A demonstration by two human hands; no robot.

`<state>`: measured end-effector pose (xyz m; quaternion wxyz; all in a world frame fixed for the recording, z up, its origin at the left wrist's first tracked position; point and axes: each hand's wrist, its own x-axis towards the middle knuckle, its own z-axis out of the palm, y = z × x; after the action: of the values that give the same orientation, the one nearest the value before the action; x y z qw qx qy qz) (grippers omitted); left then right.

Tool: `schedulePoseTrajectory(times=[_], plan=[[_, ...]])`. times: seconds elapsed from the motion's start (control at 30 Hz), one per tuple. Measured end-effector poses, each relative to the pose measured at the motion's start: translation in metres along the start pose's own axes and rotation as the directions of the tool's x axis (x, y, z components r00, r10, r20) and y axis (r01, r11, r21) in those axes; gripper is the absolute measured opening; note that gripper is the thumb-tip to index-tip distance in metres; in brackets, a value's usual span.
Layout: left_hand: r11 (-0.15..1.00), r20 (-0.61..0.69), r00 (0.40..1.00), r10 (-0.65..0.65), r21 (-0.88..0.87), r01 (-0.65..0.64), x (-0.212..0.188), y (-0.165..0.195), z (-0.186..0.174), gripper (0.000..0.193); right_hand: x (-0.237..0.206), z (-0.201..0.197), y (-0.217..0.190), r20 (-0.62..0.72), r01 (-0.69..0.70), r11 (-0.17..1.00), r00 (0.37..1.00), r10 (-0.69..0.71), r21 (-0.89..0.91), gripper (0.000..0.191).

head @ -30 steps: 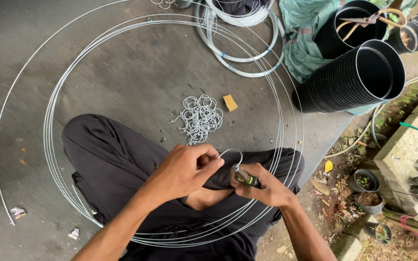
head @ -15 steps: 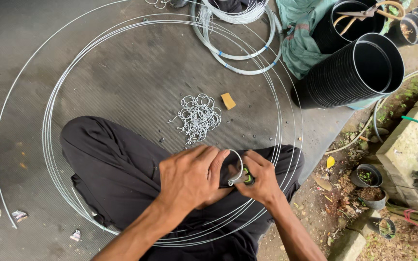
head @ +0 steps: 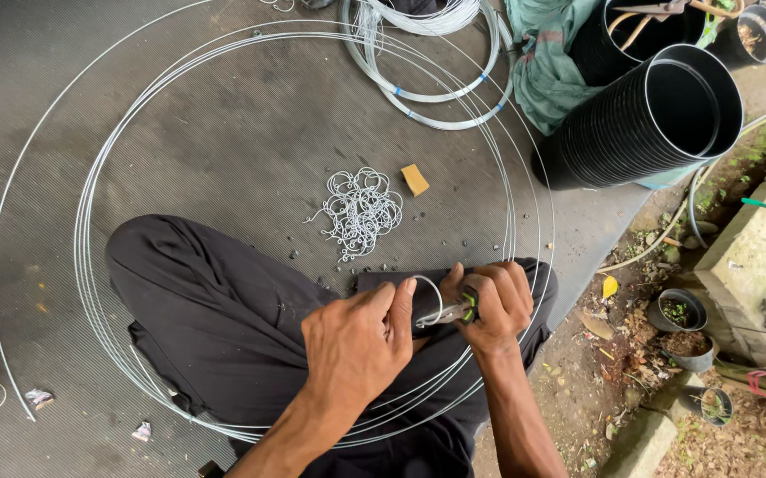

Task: The person sits cross-legged on the floor and uses pliers to bend a long metal wire into small loops. They repeatedly grasp the wire, bend it into a loop shape, and place the finished loops on the floor. The person continues this process throughout the video, creating a growing pile of wire loops.

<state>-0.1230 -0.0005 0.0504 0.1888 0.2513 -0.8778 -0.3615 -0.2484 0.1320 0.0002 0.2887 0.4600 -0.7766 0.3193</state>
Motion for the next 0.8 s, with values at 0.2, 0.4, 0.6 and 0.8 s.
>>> schedulePoseTrajectory(times=[0.2, 0.4, 0.6, 0.8], plan=[[0.989, 0.091, 0.994, -0.064, -0.127, 0.075, 0.022, -0.037, 0.009, 0.028, 0.018, -0.024, -0.008, 0.398, 0.021, 0.993, 0.917, 0.028, -0.119, 0.035], [0.538, 0.192, 0.972, 0.132, -0.838, 0.092, 0.026, -0.066, 0.023, 0.033, -0.010, -0.004, -0.014, 0.696, -0.739, 0.562, 0.622, 0.359, 0.371, 0.018], [0.482, 0.497, 0.863, 0.093, -0.780, 0.398, 0.019, -0.064, 0.035, 0.031, -0.044, 0.015, -0.022, 0.768, -0.864, 0.063, 0.475, 0.430, 0.499, 0.021], [0.236, 0.298, 0.873, 0.386, -0.947, 0.218, 0.028, -0.068, 0.024, 0.043, -0.041, 0.023, -0.028, 0.739, -0.759, -0.190, 0.491, 0.461, 0.623, 0.013]])
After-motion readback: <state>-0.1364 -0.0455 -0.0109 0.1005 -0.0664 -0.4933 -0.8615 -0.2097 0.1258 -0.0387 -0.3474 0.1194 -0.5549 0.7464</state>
